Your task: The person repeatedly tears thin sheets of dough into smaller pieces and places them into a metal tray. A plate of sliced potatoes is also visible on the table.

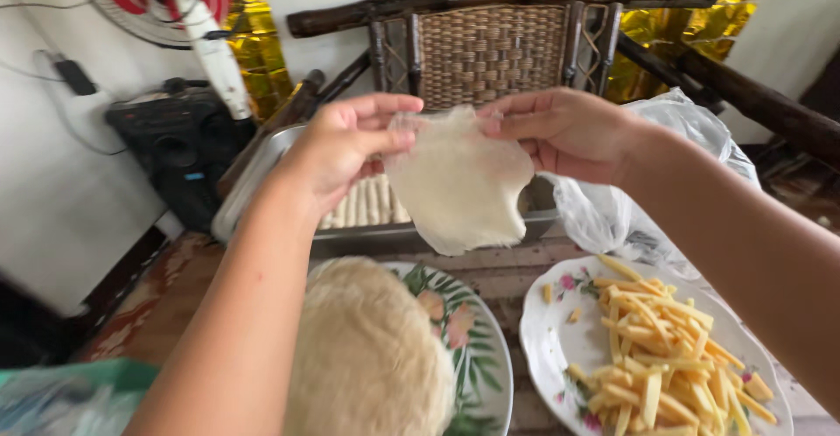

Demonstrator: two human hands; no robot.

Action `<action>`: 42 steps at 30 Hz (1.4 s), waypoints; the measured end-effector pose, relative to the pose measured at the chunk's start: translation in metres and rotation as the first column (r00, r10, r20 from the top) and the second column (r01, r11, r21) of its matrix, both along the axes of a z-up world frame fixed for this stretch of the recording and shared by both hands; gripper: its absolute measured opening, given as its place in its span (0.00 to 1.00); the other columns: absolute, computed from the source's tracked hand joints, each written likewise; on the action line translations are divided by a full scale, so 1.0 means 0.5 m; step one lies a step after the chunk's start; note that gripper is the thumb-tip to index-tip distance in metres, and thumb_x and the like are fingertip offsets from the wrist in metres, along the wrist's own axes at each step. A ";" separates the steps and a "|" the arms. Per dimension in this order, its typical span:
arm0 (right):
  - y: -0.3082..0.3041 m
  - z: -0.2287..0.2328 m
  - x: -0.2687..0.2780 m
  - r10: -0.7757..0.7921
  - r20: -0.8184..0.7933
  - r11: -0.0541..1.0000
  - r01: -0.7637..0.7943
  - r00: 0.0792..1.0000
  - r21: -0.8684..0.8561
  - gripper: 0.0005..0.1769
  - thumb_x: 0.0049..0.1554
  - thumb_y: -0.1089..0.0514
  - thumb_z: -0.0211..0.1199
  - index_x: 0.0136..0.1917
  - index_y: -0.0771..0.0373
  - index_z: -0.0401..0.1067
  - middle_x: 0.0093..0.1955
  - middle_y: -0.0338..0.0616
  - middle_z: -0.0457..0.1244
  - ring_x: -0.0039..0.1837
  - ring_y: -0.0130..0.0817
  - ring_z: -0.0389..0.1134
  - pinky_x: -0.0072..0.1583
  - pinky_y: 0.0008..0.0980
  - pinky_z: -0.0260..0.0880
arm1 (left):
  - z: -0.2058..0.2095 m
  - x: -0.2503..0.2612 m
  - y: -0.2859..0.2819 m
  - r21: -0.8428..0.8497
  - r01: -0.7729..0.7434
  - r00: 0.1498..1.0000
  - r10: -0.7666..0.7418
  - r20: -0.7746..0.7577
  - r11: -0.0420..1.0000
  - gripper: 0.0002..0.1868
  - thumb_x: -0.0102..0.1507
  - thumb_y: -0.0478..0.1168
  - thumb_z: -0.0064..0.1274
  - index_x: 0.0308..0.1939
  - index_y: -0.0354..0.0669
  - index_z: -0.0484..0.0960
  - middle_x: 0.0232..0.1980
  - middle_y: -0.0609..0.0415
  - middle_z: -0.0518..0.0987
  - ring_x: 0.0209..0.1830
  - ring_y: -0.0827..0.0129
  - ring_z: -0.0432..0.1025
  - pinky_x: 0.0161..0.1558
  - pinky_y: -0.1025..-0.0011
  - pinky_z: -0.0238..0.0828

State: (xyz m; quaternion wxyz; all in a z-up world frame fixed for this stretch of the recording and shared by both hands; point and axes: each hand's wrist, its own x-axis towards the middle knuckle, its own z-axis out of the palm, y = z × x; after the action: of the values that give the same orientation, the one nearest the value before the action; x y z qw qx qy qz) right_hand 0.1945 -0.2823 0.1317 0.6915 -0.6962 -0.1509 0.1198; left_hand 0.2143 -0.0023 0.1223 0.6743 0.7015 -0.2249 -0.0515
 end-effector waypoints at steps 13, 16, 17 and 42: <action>-0.088 -0.034 0.293 -0.172 0.384 0.900 0.303 0.907 -0.314 0.09 0.57 0.61 0.67 0.52 0.59 0.81 0.50 0.41 0.73 0.51 0.28 0.75 0.53 0.27 0.77 | 0.003 0.281 -0.125 0.204 -0.096 0.888 -0.009 0.460 0.974 0.22 0.60 0.21 0.50 0.50 0.47 0.90 0.52 0.56 0.88 0.41 0.75 0.79 0.42 0.75 0.77; -0.100 -0.075 0.258 0.027 0.477 0.595 0.369 0.879 -0.714 0.11 0.55 0.60 0.69 0.52 0.54 0.82 0.47 0.40 0.74 0.48 0.31 0.75 0.52 0.31 0.76 | -0.070 0.213 -0.125 0.406 -0.036 0.926 -0.122 0.358 0.913 0.25 0.58 0.21 0.48 0.48 0.51 0.91 0.53 0.60 0.88 0.40 0.73 0.79 0.40 0.71 0.77; -0.100 -0.089 0.237 0.109 0.462 0.422 0.379 0.880 -0.824 0.11 0.54 0.60 0.70 0.52 0.52 0.82 0.46 0.40 0.74 0.47 0.32 0.75 0.51 0.33 0.74 | -0.090 0.190 -0.123 0.471 0.079 0.897 -0.269 0.351 0.878 0.25 0.56 0.22 0.49 0.47 0.52 0.90 0.52 0.59 0.88 0.45 0.79 0.82 0.48 0.76 0.81; 0.021 -0.081 0.006 0.101 0.529 0.476 0.426 0.842 -0.770 0.11 0.54 0.58 0.65 0.50 0.53 0.83 0.47 0.42 0.74 0.46 0.34 0.76 0.53 0.35 0.75 | -0.109 0.026 -0.030 0.494 -0.208 0.905 -0.025 0.424 0.844 0.10 0.59 0.38 0.59 0.43 0.42 0.89 0.35 0.57 0.87 0.29 0.74 0.76 0.35 0.72 0.74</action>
State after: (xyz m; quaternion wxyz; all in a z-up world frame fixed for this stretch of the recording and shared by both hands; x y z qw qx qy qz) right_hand 0.1974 -0.2717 0.0912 0.1880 -0.9632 -0.1757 -0.0777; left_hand 0.2273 -0.0174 0.0677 0.3935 0.8643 -0.3052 0.0714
